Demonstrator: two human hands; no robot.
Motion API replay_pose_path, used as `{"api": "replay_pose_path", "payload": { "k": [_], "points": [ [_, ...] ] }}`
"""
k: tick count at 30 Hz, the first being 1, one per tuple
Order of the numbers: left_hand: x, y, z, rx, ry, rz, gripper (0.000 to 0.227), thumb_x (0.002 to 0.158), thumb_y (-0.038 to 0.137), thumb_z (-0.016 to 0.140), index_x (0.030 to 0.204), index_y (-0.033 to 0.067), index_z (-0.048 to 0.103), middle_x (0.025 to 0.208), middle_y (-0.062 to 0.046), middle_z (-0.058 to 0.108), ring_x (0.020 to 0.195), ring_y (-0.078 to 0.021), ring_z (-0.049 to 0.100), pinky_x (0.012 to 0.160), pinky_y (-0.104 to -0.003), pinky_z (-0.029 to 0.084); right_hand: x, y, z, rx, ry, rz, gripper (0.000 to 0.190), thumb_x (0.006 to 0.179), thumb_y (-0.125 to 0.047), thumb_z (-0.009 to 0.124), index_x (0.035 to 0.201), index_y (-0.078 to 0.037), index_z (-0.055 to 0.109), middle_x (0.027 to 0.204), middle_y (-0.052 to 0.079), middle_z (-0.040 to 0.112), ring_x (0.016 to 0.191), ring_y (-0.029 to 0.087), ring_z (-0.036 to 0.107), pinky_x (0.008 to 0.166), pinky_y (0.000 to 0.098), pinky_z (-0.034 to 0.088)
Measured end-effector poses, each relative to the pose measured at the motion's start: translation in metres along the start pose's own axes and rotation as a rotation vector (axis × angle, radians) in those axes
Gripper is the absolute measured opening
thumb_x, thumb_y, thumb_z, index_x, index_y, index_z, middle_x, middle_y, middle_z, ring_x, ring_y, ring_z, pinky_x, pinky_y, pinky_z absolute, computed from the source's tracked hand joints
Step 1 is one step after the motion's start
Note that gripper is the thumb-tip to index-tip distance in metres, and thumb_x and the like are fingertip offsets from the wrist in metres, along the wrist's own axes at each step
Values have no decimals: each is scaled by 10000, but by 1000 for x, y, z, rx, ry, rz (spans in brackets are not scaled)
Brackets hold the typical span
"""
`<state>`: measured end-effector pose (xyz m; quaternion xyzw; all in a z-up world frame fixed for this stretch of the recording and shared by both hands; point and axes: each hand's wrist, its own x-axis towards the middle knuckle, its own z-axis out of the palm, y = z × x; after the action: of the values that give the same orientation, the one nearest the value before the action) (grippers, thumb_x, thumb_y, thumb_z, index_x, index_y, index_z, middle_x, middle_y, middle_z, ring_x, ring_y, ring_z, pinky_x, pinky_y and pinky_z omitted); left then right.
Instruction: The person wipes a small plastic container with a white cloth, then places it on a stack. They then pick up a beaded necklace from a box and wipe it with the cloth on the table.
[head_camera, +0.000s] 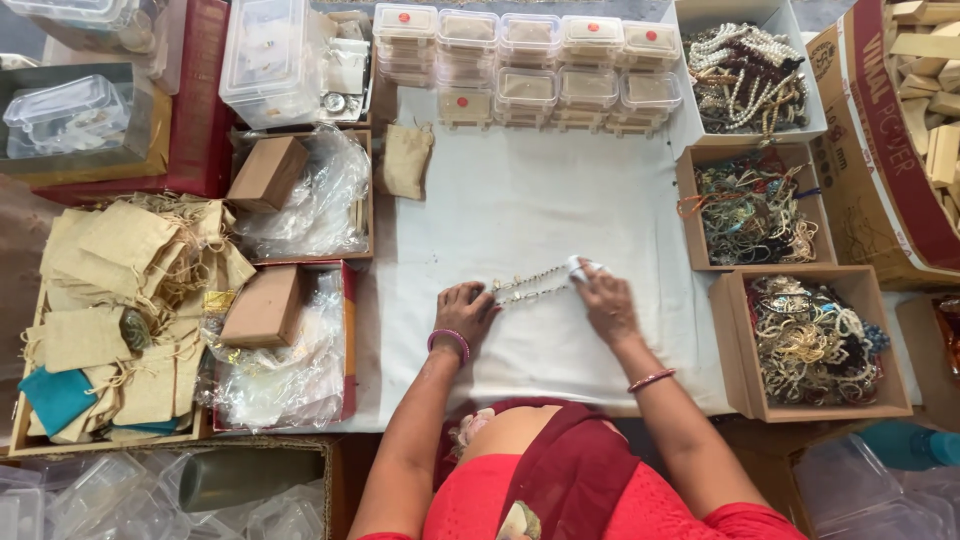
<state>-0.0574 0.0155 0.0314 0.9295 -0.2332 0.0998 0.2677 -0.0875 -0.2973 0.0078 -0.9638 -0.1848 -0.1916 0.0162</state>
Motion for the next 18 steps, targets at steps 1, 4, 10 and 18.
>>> {"api": "replay_pose_path", "payload": {
  "k": [1, 4, 10, 18],
  "points": [
    [-1, -1, 1, -9, 20, 8, 222, 871, 385, 765, 1005, 213, 726, 1210, -34, 628, 1196, -252, 551, 1039, -442, 382, 1, 5, -2, -48, -67, 54, 351, 1032, -31, 560, 1328, -166, 693, 1503, 55, 588, 1108, 203, 587, 899, 347, 474],
    [0, -2, 2, -21, 53, 33, 195, 867, 364, 768, 1007, 233, 730, 1199, -25, 632, 1186, -243, 557, 1032, -445, 386, 23, -4, -6, -99, -117, 204, 409, 972, 6, 532, 1301, -169, 701, 1484, 82, 603, 1124, 224, 598, 897, 365, 481],
    [-3, -2, 2, -13, 68, 48, 167, 879, 259, 750, 1045, 244, 738, 1205, -7, 645, 1187, -221, 575, 1042, -437, 390, 67, -80, -11, -31, -3, -11, 410, 973, -42, 530, 1314, -177, 714, 1483, 88, 582, 1163, 237, 605, 920, 390, 479],
    [-3, -4, 6, -8, 63, 65, 127, 891, 253, 735, 1016, 235, 729, 1199, -3, 648, 1187, -219, 574, 1040, -438, 384, 45, -22, -4, -173, -98, -28, 345, 1036, -86, 550, 1269, -276, 720, 1487, -4, 588, 1123, 200, 621, 947, 365, 492]
  ]
}}
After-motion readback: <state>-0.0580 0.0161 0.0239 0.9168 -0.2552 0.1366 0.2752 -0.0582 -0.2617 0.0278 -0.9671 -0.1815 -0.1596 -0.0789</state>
